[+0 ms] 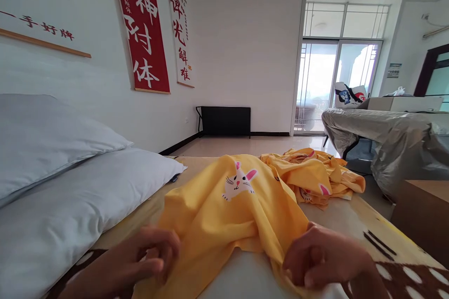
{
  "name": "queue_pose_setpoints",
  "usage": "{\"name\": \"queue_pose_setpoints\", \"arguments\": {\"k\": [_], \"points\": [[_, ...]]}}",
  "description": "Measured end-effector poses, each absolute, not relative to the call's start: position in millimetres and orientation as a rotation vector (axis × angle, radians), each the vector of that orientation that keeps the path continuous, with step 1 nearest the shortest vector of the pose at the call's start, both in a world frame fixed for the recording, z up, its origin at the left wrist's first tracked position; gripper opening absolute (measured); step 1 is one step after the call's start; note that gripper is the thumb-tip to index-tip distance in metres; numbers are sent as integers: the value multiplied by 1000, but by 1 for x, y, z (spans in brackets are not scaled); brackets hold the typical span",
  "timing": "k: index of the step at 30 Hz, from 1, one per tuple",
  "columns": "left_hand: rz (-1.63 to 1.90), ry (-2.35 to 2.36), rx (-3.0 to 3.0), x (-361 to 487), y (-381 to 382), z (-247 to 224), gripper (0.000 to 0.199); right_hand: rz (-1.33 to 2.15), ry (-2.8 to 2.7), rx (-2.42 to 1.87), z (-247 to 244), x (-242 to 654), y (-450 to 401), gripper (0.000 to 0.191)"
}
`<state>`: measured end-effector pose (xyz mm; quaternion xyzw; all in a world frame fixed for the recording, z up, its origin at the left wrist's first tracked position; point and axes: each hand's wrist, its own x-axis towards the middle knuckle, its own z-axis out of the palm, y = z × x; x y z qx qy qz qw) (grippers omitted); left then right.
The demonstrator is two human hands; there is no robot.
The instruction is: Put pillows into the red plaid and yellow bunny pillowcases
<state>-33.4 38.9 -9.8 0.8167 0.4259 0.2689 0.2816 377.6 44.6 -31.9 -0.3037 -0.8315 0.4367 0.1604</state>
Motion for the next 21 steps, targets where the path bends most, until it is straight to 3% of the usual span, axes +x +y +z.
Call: {"name": "queue_pose_setpoints", "arguments": {"k": [3,8,10,13,18,21], "points": [[963,1339,2150,-13,54,-12,36,1374,-2132,-730,-47,392,66,62],[1306,1775,2243,1,90,-43,46,448,-1553,-1323,-75,387,120,50],[1349,1997,2180,1,100,-51,47,305,-1456,-1429,-83,382,136,54],[1321,2143,2036,-8,109,-55,49,536,-1496,-1431,-86,376,140,53],[1173,1798,2021,-22,113,-50,38,923,-1377,-1220,-76,367,121,44],[1353,1705,1980,-30,111,-47,33,990,-1054,-1120,-74,374,119,36]]}}
